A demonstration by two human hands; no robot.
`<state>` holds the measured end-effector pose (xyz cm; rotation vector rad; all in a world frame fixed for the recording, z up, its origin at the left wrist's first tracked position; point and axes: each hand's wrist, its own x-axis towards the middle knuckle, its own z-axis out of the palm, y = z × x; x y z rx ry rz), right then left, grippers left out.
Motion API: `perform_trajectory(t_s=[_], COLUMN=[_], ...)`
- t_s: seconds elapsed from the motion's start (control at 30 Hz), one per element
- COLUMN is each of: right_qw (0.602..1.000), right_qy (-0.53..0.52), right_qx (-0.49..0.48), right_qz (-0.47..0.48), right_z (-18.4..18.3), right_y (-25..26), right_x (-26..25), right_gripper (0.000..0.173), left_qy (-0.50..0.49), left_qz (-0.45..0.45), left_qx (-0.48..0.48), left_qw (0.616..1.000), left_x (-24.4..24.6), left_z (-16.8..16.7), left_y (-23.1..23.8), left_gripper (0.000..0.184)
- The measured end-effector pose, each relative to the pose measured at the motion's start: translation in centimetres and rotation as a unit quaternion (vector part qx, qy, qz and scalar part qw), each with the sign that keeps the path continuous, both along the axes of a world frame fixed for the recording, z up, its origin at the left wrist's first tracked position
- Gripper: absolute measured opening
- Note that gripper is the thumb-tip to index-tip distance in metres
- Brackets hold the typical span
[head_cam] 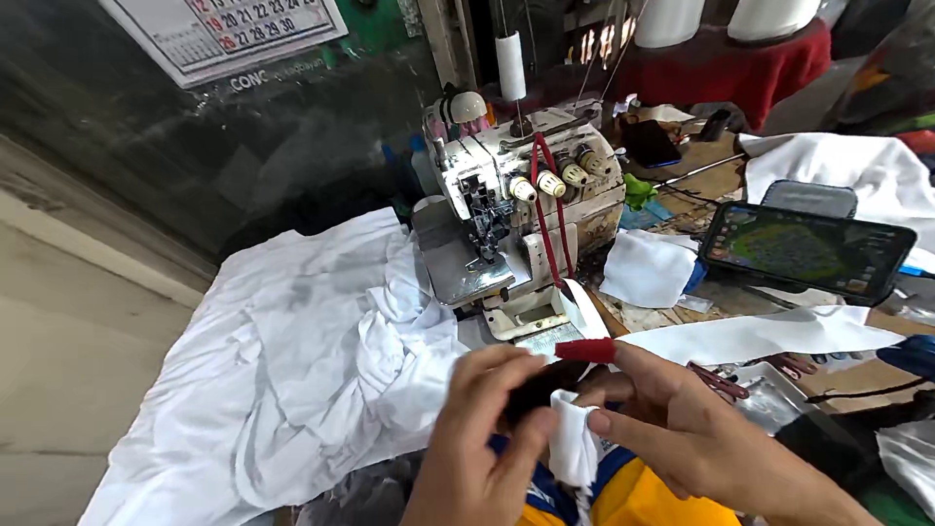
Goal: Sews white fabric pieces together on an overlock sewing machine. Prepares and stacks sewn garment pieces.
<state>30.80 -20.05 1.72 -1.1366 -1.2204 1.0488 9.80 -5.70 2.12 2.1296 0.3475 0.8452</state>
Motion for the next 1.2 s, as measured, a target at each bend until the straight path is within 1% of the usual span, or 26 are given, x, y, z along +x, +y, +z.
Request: perform_trajectory(t_s=[0.07, 0.1, 0.13, 0.2, 0.23, 0.27, 0.3, 0.33, 0.37, 0.43, 0.5, 0.53, 0.57, 0.6, 0.67, 0.7, 0.8, 0.83, 0.9, 0.93, 0.97, 1.07, 1.1, 1.13, 1.2], right_qw=[0.998, 0.996, 0.994, 0.991, 0.988, 0.984, 0.978, 0.971, 0.965, 0.956, 0.947, 0.941, 0.936, 0.930, 0.911, 0.907, 0.904, 0.897, 0.886, 0.886, 0.888, 0.885, 0.883, 0.878, 0.872], right_qy=[-0.034, -0.043, -0.027, 0.057, 0.099, 0.132, 0.160, 0.187, 0.217, 0.267, 0.296, 0.311, 0.330, 0.350, 0.393, 0.400, 0.414, 0.430, 0.456, 0.456, 0.452, 0.456, 0.462, 0.471, 0.487], right_qx=[0.009, 0.009, 0.014, 0.061, 0.090, 0.113, 0.132, 0.146, 0.148, 0.115, 0.075, 0.067, 0.064, 0.064, 0.068, 0.063, 0.040, 0.038, 0.035, 0.031, 0.024, 0.005, 0.007, 0.005, -0.037], right_qz=[0.060, 0.083, 0.104, 0.101, 0.079, 0.043, 0.005, -0.018, -0.021, 0.034, 0.103, 0.112, 0.105, 0.094, 0.104, 0.112, 0.102, 0.097, 0.080, 0.075, 0.078, 0.089, 0.089, 0.082, 0.044], right_z=[0.5, 0.4, -0.1, -1.7, -2.4, -3.0, -3.4, -3.7, -3.8, -4.0, -4.3, -4.4, -4.5, -4.4, -4.0, -3.9, -4.7, -5.0, -5.1, -4.9, -4.8, -5.1, -5.2, -5.1, -4.5], right_y=[0.2, 0.1, 0.0, 0.1, 0.3, 0.6, 1.0, 1.3, 1.4, 1.3, 1.4, 1.6, 1.7, 1.7, 1.6, 1.5, 1.5, 1.5, 1.5, 1.4, 1.4, 1.4, 1.4, 1.5, 1.4], right_x=[0.6, 0.9, 1.2, 0.9, 0.6, 0.2, -0.1, -0.3, -0.3, -0.5, -0.8, -1.0, -1.1, -1.2, -1.0, -0.9, -1.7, -2.1, -2.4, -2.4, -2.4, -2.8, -2.9, -3.1, -3.4], right_gripper=[0.044, 0.046, 0.048, 0.050, 0.051, 0.051, 0.049, 0.048, 0.046, 0.045, 0.052, 0.053, 0.052, 0.050, 0.044, 0.043, 0.042, 0.042, 0.040, 0.040, 0.038, 0.036, 0.036, 0.036, 0.031], left_qy=[0.005, -0.011, -0.036, -0.103, -0.122, -0.129, -0.127, -0.122, -0.120, -0.135, -0.189, -0.213, -0.219, -0.199, -0.143, -0.144, -0.208, -0.202, -0.128, -0.100, -0.095, -0.123, -0.104, -0.063, 0.035], left_qz=[-0.070, -0.092, -0.105, -0.115, -0.102, -0.092, -0.095, -0.107, -0.122, -0.139, -0.145, -0.147, -0.150, -0.151, -0.167, -0.171, -0.161, -0.163, -0.167, -0.168, -0.168, -0.142, -0.128, -0.109, -0.070], left_qx=[-0.048, -0.084, -0.134, -0.272, -0.326, -0.358, -0.365, -0.360, -0.361, -0.390, -0.442, -0.462, -0.471, -0.462, -0.428, -0.432, -0.500, -0.511, -0.513, -0.512, -0.514, -0.530, -0.521, -0.502, -0.436], left_qw=[0.996, 0.992, 0.985, 0.950, 0.932, 0.920, 0.917, 0.919, 0.917, 0.900, 0.865, 0.848, 0.842, 0.851, 0.877, 0.874, 0.825, 0.819, 0.832, 0.836, 0.836, 0.827, 0.837, 0.856, 0.897], left_x=[1.0, 1.2, 1.3, 1.9, 2.4, 2.8, 2.9, 2.8, 2.5, 2.1, 2.2, 2.3, 2.4, 2.4, 2.0, 1.9, 1.3, 1.1, 0.8, 0.6, 0.3, 0.0, -0.1, -0.2, -0.6], left_z=[-0.7, -1.1, -1.4, -2.0, -2.1, -2.2, -2.3, -2.6, -2.9, -3.3, -3.5, -3.4, -3.4, -3.5, -4.3, -4.6, -4.1, -3.9, -3.7, -3.8, -3.8, -3.5, -3.3, -3.2, -3.0], left_y=[0.2, 0.1, -0.1, -0.9, -1.4, -1.7, -1.6, -1.3, -1.1, -0.9, -1.4, -1.5, -1.7, -1.8, -1.7, -1.6, -1.5, -1.4, -1.4, -1.4, -1.4, -1.5, -1.4, -1.4, -1.6], left_gripper=[0.019, 0.023, 0.028, 0.034, 0.030, 0.024, 0.020, 0.022, 0.027, 0.030, 0.028, 0.027, 0.026, 0.027, 0.032, 0.033, 0.025, 0.024, 0.028, 0.031, 0.032, 0.028, 0.027, 0.028, 0.029])
